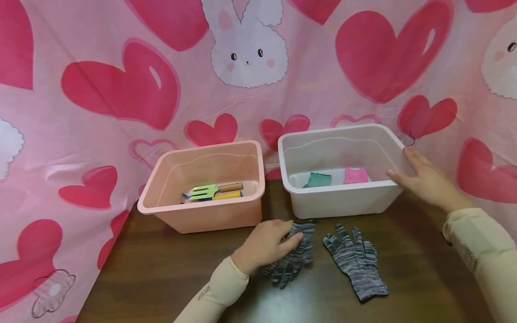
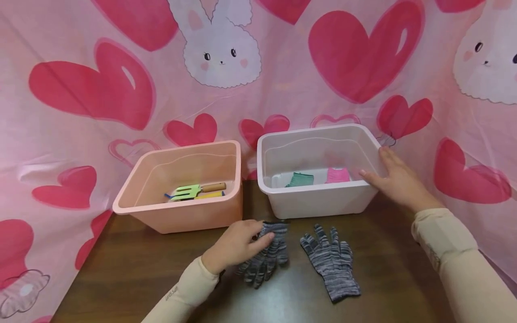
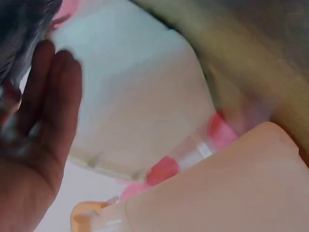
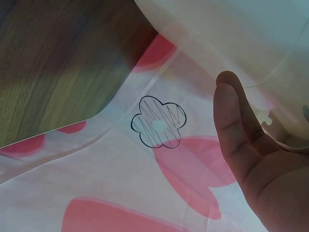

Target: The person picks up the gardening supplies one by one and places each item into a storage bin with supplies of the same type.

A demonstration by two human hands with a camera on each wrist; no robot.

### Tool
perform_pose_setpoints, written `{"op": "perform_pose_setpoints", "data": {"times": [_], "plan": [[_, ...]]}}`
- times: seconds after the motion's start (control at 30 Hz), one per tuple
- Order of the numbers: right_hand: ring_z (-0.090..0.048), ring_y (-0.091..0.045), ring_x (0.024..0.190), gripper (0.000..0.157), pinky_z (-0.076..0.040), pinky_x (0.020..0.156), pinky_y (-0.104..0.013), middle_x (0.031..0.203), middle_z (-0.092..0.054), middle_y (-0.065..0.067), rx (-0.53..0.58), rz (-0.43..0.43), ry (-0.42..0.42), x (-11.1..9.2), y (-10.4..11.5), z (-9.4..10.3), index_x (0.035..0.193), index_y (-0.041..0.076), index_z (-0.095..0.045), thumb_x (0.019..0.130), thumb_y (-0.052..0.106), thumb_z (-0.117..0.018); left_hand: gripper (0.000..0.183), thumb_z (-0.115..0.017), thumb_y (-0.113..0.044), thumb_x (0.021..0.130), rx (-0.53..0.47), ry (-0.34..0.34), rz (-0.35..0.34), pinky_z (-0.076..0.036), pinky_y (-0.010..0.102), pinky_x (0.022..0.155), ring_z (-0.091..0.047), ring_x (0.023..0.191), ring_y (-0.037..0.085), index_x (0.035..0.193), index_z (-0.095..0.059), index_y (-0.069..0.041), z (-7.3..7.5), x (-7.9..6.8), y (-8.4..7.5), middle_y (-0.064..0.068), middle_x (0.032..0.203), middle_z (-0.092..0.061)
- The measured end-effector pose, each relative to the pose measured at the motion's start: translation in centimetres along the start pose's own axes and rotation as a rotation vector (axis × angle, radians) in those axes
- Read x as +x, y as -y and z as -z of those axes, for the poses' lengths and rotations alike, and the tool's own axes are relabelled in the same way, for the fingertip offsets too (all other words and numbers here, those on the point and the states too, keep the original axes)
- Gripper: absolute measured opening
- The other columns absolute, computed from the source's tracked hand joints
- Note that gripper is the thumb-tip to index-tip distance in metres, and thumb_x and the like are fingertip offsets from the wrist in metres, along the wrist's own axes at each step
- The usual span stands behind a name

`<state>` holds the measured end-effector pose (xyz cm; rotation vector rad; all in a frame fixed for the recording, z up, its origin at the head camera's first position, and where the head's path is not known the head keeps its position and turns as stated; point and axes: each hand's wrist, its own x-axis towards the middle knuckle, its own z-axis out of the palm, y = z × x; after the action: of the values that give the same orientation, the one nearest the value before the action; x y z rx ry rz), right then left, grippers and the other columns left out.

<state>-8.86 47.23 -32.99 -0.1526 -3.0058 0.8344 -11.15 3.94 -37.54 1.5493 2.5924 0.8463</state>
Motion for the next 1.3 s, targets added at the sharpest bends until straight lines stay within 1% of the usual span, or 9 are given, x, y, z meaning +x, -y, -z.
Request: {"op": "perform_pose_setpoints", "data": {"times": [0.1, 0.2, 0.3, 0.5, 0.6, 0.7, 0.77, 0.9, 1.3], "plan": [[-0.004, -0.058, 0.144, 0.099, -0.014, 0.101, -0.082, 0.163, 0.001, -0.031, 0.0, 0.005, -0.004, -0.1, 0.1, 0.0, 0.161, 0.007, 0.005, 0.098, 0.055, -0.054, 0.032, -0.062, -0.027, 0.102, -0.142, -0.177, 0.04, -0.035, 0.019, 0.051, -0.043, 0.059, 0.007, 0.073, -0.058, -0.015, 0.4, -0.1, 0.0, -0.008, 0.065, -0.045], [-0.003, -0.057, 0.144, 0.099, -0.013, 0.101, -0.082, 0.163, 0.002, -0.031, 0.0, 0.002, -0.003, -0.1, 0.2, 0.0, 0.161, 0.007, 0.006, 0.098, 0.054, -0.054, 0.02, -0.061, -0.023, 0.103, -0.323, -0.317, 0.084, -0.045, 0.022, 0.059, -0.054, 0.07, 0.009, 0.103, -0.075, -0.008, 0.7, 0.1, 0.0, -0.005, 0.091, -0.07], [-0.003, -0.058, 0.144, 0.098, -0.013, 0.101, -0.082, 0.163, 0.002, -0.031, -0.003, 0.002, -0.006, -0.2, 0.3, 0.0, 0.161, 0.007, 0.005, 0.098, 0.054, -0.054, 0.033, -0.057, -0.021, 0.105, -0.555, -0.415, 0.211, -0.052, 0.026, 0.071, -0.061, 0.083, 0.011, 0.131, -0.067, -0.005, 1.0, 0.4, -0.2, 0.001, 0.117, -0.072], [-0.005, -0.059, 0.144, 0.097, -0.013, 0.101, -0.082, 0.163, 0.0, -0.031, 0.001, 0.01, -0.016, -0.2, 0.1, -0.2, 0.161, 0.006, 0.004, 0.099, 0.053, -0.053, 0.038, -0.053, -0.026, 0.107, -0.856, -0.598, 0.461, -0.047, 0.026, 0.071, -0.055, 0.081, 0.015, 0.102, -0.068, 0.009, 2.2, 1.1, -0.9, 0.008, 0.086, -0.063], [-0.004, -0.059, 0.144, 0.098, -0.013, 0.1, -0.083, 0.163, 0.001, -0.031, 0.001, 0.003, -0.008, -0.2, 0.1, -0.2, 0.161, 0.007, 0.005, 0.098, 0.055, -0.053, 0.043, -0.049, -0.032, 0.108, -1.033, -0.667, 0.502, -0.047, 0.026, 0.081, -0.054, 0.094, 0.017, 0.112, -0.064, 0.008, 3.1, 1.2, -1.4, 0.006, 0.099, -0.06], [-0.003, -0.058, 0.144, 0.098, -0.014, 0.099, -0.083, 0.163, 0.002, -0.03, -0.001, -0.002, -0.003, -0.2, 0.1, -0.1, 0.161, 0.008, 0.006, 0.098, 0.055, -0.053, 0.051, -0.043, -0.038, 0.109, -1.194, -0.728, 0.445, -0.043, 0.032, 0.102, -0.049, 0.12, 0.019, 0.141, -0.05, 0.001, 3.7, 1.6, -1.9, 0.007, 0.132, -0.054], [-0.002, -0.057, 0.145, 0.098, -0.013, 0.1, -0.083, 0.163, 0.003, -0.029, 0.001, -0.003, -0.002, -0.2, 0.2, 0.0, 0.161, 0.008, 0.006, 0.098, 0.055, -0.053, 0.058, -0.039, -0.04, 0.109, -1.27, -0.758, 0.368, -0.031, 0.039, 0.115, -0.037, 0.138, 0.02, 0.159, -0.03, -0.01, 4.0, 1.9, -2.2, 0.005, 0.154, -0.038], [-0.001, -0.056, 0.145, 0.099, -0.013, 0.1, -0.083, 0.164, 0.004, -0.028, 0.009, -0.006, -0.007, -0.2, 0.3, 0.2, 0.161, 0.009, 0.007, 0.098, 0.056, -0.054, 0.063, -0.034, -0.04, 0.11, -1.309, -0.805, 0.266, -0.017, 0.044, 0.121, -0.022, 0.148, 0.02, 0.164, -0.006, -0.026, 4.5, 3.1, -2.8, 0.0, 0.164, -0.017], [0.0, -0.054, 0.146, 0.096, -0.009, 0.106, -0.079, 0.163, 0.002, -0.03, 0.025, 0.024, -0.028, 0.0, -0.2, -0.2, 0.161, 0.005, 0.004, 0.099, 0.054, -0.052, 0.059, -0.029, -0.04, 0.11, -1.465, -0.876, 0.368, -0.022, 0.038, 0.12, -0.025, 0.145, 0.021, 0.162, -0.012, -0.019, 6.3, 9.1, -2.0, 0.002, 0.161, -0.023]]}}
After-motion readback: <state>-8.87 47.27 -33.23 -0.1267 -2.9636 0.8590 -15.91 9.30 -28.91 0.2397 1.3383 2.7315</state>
